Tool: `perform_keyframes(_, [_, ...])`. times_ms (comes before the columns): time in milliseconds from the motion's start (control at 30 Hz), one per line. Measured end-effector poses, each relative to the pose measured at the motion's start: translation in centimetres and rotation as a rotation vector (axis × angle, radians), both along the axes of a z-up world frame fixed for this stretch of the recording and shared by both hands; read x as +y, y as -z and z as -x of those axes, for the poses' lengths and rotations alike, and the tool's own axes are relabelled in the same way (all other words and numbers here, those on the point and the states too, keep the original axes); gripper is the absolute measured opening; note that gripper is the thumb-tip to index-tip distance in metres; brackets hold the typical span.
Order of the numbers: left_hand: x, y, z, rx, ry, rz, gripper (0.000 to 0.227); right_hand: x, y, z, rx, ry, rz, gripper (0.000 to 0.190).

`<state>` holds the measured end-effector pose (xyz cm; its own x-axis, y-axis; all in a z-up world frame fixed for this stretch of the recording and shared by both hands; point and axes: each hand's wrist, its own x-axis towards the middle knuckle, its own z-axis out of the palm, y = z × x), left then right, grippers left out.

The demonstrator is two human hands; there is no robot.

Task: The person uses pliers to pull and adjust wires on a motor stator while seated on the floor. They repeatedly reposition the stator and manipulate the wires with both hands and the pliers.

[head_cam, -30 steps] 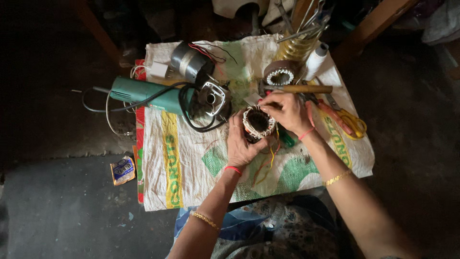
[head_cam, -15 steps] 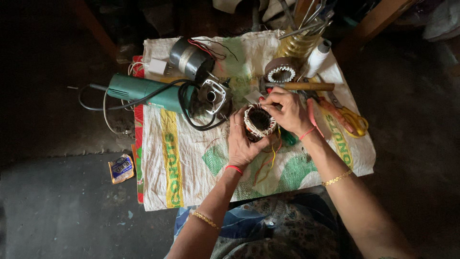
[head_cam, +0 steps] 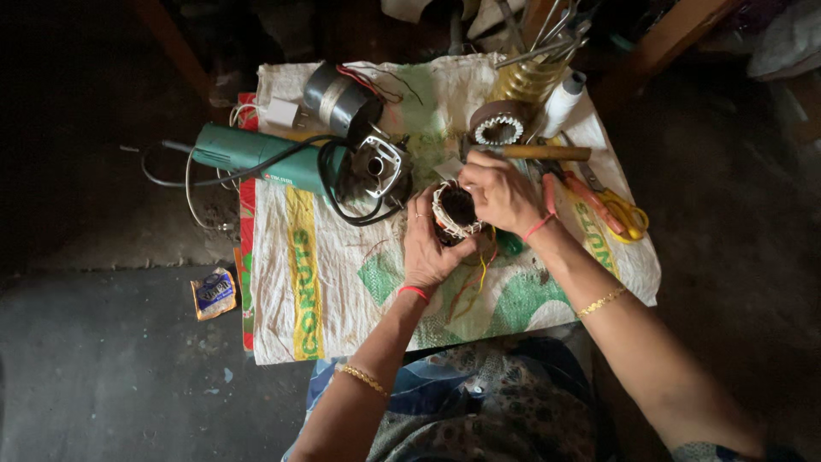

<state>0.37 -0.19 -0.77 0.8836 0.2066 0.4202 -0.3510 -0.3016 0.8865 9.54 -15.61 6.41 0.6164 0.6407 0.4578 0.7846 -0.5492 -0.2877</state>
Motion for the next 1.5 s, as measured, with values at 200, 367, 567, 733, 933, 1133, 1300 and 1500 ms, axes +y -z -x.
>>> perform_keyframes(200, [-0.1,-0.1,0.1,-0.05,0.004,-0.004,0.091,-0.5,1.2,-1.2,0.074,0.04,0.054,0.009])
perform_keyframes(367, [0.1,-0.2,-0.2,-0.074,0.004,0.009,0.092,-2.5,1.8,-1.7,0.31,-0.105,-0.281,0.023])
perform_keyframes(567, [-0.3,0.4,0.0,-0.044,-0.017,-0.025,0.092,-2.5,3.1,0.3,0.553,0.055,-0.52,0.031])
perform_keyframes(733, [-0.2,0.2,0.0,-0.06,-0.006,-0.023,0.094,-1.2,2.2,1.1,0.293,0.094,-0.383,0.024])
perform_keyframes(933, [-0.3,0.0,0.2,-0.032,-0.005,-0.006,0.094,-0.6,1.9,1.0,0.132,0.108,-0.291,0.02])
perform_keyframes(1133, [-0.3,-0.1,0.1,-0.053,-0.016,-0.007,0.093,0.0,1.8,0.3,0.138,0.064,-0.253,0.016])
perform_keyframes(1300, [-0.4,0.2,0.0,-0.034,-0.021,-0.005,0.094,0.1,1.9,-0.1,0.044,0.055,-0.145,0.018])
perform_keyframes(1500, [-0.5,0.3,0.0,-0.056,-0.028,-0.042,0.096,-1.5,1.7,-0.6,0.159,0.023,-0.117,0.016])
